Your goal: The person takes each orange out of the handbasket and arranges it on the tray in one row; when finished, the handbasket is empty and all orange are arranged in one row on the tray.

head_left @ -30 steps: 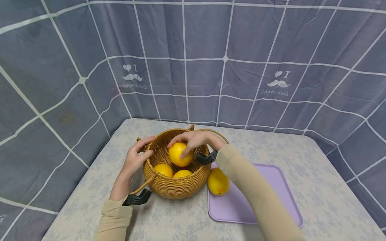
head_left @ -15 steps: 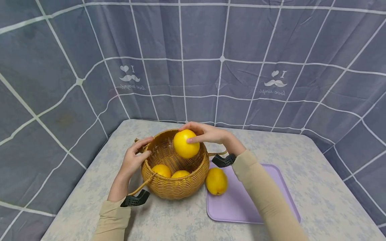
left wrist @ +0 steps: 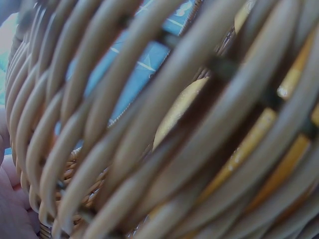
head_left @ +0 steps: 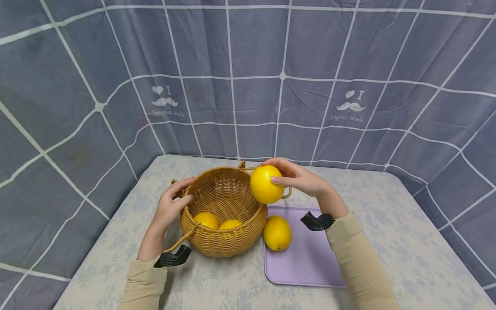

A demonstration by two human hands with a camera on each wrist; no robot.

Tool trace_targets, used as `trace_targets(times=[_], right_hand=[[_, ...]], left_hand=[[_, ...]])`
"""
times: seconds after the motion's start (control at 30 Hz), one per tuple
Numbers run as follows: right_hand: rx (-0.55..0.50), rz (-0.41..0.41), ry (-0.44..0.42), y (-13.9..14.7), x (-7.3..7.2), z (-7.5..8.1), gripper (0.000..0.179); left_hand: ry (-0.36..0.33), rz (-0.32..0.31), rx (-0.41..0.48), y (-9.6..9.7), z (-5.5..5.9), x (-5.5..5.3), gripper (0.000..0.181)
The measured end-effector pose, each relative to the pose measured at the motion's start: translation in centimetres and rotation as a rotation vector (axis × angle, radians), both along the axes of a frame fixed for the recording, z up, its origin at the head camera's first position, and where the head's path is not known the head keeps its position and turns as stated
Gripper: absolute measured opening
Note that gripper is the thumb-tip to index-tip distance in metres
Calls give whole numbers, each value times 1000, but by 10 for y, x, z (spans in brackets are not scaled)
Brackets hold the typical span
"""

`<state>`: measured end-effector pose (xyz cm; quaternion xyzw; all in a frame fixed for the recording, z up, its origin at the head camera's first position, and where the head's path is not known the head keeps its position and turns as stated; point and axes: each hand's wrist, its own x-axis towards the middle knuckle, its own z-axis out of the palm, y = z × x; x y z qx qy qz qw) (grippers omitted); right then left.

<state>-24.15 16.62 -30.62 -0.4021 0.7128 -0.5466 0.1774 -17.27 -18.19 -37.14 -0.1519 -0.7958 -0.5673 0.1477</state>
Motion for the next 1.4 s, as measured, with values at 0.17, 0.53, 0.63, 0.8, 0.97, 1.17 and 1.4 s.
trace_targets(times=[0.17,0.53,0.63,0.8,0.97,1.17,1.4], right_hand=[[-8,-27,51,19,12,-8,45],[-4,-112,46,56,35,-35,42],[-5,-129,37,67,39,-44,41],[18,-186,9,86,47,-61,41],[58,-236,-39,101,56,-77,40],[134,-346,-123,112,65,-94,42],[174,-392,-211,115,69,-112,45]], left_hand=[[-1,4,-1,-1,0,0,39],[-11,9,-6,1,0,0,40],[-14,10,0,1,0,0,40],[-20,9,5,1,0,0,40],[-21,14,1,0,1,0,39],[-23,14,-7,1,2,1,40],[-28,13,-7,1,2,0,40]])
